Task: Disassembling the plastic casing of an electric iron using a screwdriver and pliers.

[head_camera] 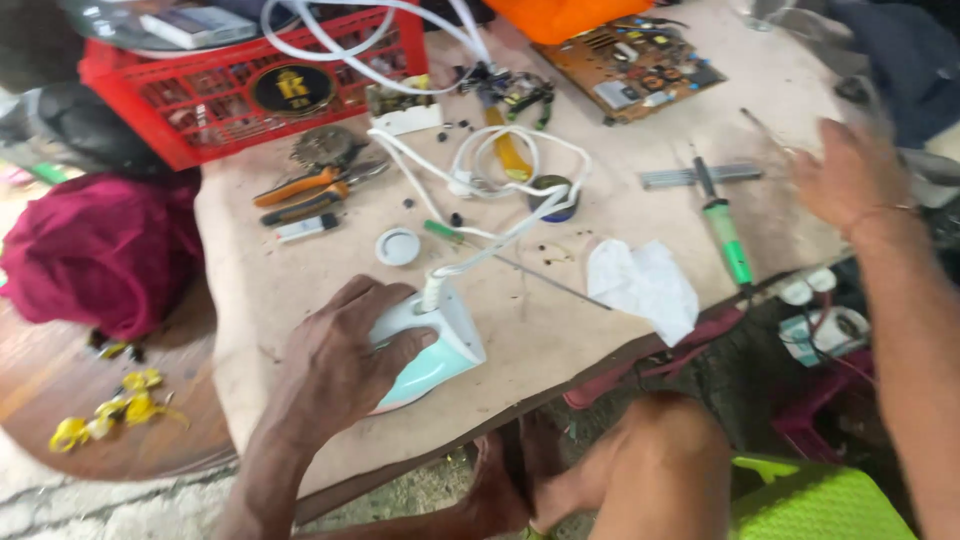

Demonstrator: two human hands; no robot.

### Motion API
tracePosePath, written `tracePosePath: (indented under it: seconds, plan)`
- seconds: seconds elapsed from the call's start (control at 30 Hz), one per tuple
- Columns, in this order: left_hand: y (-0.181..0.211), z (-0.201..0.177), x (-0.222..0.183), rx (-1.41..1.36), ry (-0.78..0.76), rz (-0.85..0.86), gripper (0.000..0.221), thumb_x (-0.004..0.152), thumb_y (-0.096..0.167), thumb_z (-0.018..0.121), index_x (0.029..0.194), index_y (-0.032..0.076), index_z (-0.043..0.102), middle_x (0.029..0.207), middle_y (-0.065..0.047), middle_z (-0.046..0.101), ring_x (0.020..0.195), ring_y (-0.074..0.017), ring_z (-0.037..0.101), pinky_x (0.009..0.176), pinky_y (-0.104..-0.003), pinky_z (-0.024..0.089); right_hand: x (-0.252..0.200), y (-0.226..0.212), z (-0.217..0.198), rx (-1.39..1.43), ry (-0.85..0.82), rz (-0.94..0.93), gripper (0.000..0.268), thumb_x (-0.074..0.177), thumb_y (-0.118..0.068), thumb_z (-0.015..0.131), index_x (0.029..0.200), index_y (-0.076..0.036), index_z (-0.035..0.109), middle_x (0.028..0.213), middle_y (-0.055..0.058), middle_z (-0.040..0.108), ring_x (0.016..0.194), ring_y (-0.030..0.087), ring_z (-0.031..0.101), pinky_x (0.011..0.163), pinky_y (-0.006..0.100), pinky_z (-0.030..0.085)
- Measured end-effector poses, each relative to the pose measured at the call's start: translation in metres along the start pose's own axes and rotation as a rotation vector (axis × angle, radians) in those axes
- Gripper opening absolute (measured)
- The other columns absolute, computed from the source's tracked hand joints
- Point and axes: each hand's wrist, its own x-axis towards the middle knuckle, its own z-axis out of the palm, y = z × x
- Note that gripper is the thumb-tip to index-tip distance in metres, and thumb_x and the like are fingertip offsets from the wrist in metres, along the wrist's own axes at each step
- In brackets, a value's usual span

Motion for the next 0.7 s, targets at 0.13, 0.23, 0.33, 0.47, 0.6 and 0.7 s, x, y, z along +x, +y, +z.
tracePosePath:
  seconds: [0.13, 0.23, 0.33, 0.47, 0.6, 0.7]
  plan:
    - [0.007, -0.010, 0.005, -0.044, -0.021, 0.042, 0.043, 0.094, 0.043, 0.061, 0.126, 0.016, 0.066, 0.117, -0.003, 0.069, 0.093, -0.0369, 0.071, 0.070, -0.052, 0.052, 0.027, 0.147, 0.176, -0.133, -0.002, -0.093, 0.041, 0.109, -0.039, 0.058, 0.112, 0.000, 0.070, 0.100, 0.031, 0.076, 0.095, 0.054, 0.069, 0.080, 0.057, 0.052]
    - [0.027, -0.018, 0.012, 0.034, 0.059, 0.180, 0.048, 0.094, 0.045, 0.062, 0.129, 0.013, 0.054, 0.120, -0.010, 0.065, 0.088, -0.0416, 0.068, 0.064, -0.059, 0.051, 0.028, 0.164, 0.204, 0.038, 0.184, -0.108, 0.029, 0.116, -0.024, 0.063, 0.117, 0.004, 0.071, 0.105, 0.032, 0.069, 0.095, 0.050, 0.064, 0.083, 0.054, 0.050]
    - [0.052, -0.026, 0.023, 0.108, -0.250, 0.073, 0.089, 0.079, 0.044, 0.083, 0.146, 0.008, 0.037, 0.116, -0.016, 0.067, 0.096, -0.0371, 0.067, 0.080, -0.056, 0.051, -0.004, 0.126, 0.179, 0.253, 0.144, -0.040, 0.027, 0.116, -0.022, 0.058, 0.127, 0.001, 0.066, 0.105, 0.029, 0.067, 0.089, 0.043, 0.059, 0.077, 0.049, 0.047]
    - [0.046, -0.014, 0.035, 0.171, -0.310, 0.068, 0.100, 0.073, 0.032, 0.092, 0.148, 0.009, 0.030, 0.105, -0.018, 0.067, 0.086, -0.0403, 0.068, 0.066, -0.054, 0.051, -0.101, 0.079, 0.115, 0.530, 0.073, 0.042, 0.032, 0.115, -0.019, 0.051, 0.141, -0.002, 0.058, 0.104, 0.026, 0.065, 0.080, 0.034, 0.052, 0.069, 0.044, 0.042]
    - [0.045, -0.006, 0.033, 0.089, -0.274, 0.046, 0.102, 0.071, 0.025, 0.090, 0.149, 0.016, 0.025, 0.083, -0.018, 0.069, 0.070, -0.0384, 0.067, 0.061, -0.051, 0.051, -0.214, -0.024, -0.015, 0.805, -0.013, 0.134, 0.042, 0.115, -0.015, 0.045, 0.155, -0.004, 0.051, 0.103, 0.023, 0.062, 0.071, 0.026, 0.044, 0.062, 0.039, 0.037]
    - [0.056, -0.017, 0.030, 0.039, -0.314, -0.080, 0.097, 0.071, 0.025, 0.086, 0.150, 0.021, 0.030, 0.073, -0.013, 0.062, 0.069, -0.0354, 0.062, 0.063, -0.049, 0.047, -0.248, -0.073, -0.059, 1.005, -0.071, 0.213, 0.051, 0.114, -0.011, 0.041, 0.165, -0.005, 0.045, 0.103, 0.021, 0.059, 0.064, 0.021, 0.038, 0.056, 0.035, 0.032]
